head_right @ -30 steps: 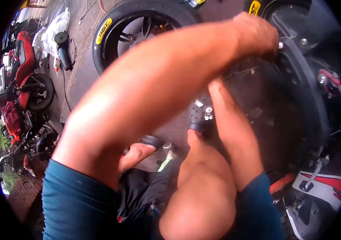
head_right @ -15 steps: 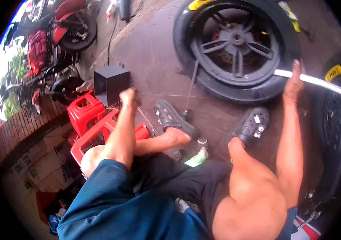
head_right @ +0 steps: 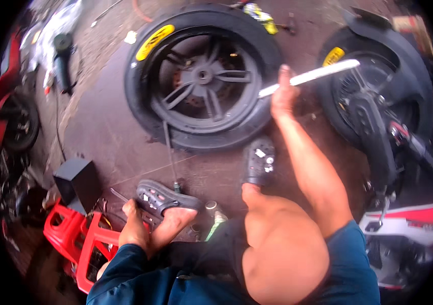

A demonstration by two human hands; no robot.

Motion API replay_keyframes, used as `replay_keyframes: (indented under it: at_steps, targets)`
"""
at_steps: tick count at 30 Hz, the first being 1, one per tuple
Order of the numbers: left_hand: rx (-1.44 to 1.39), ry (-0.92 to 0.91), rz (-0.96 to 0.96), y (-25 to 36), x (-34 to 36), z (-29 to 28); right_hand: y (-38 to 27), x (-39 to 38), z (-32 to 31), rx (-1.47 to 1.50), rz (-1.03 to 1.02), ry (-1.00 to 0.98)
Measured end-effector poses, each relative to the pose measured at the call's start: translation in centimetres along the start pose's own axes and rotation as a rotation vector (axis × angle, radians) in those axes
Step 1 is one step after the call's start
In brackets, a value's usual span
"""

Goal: The person fits a tire onto a wheel rim, pries the tire over the rim using tire levers, and installs a valve stem into the wheel by hand.

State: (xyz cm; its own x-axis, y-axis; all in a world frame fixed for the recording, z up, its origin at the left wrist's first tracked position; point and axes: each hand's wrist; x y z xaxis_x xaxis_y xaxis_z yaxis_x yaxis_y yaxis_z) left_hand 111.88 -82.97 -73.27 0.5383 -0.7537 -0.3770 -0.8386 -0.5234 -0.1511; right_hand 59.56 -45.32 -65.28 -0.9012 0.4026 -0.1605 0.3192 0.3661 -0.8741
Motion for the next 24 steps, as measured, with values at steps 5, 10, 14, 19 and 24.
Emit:
replay_keyframes:
  at_steps: [5,10,14,19,24]
  targets:
    - [0.516,-0.021,0.705,1.3,2.3,0.4,-0.8,-0.2,0.4,0.024,-0.097,-0.017]
    - [0.029,0.105,1.158,10.6,-11.5,-5.1,-0.8,-0.2,-0.2,0.067,-0.077,-0.034]
    - [-0.350,-0.618,1.066,16.2,-23.0,-10.2,-0.8,0.3,-1.2,-0.005,-0.091,-0.051]
    - [-0.417,-0.437,1.683,12.2,-30.1,-4.5,0.2,0.4,0.5,0.000,-0.156,-0.052]
    - [-0.100,-1.029,0.877,14.8,-39.5,-4.5,0.4,0.9,-0.4,0.013,-0.180,-0.064]
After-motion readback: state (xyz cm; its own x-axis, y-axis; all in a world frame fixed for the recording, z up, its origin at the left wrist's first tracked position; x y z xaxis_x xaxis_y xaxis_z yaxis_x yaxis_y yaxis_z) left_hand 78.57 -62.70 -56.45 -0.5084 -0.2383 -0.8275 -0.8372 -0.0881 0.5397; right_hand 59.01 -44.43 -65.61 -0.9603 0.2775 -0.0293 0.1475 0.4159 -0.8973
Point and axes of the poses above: each hand's wrist, its own x-axis towards the middle knuckle, its own z-axis out of the palm, y = z × x, and after that the axes turned 1 degree about z, right-handed
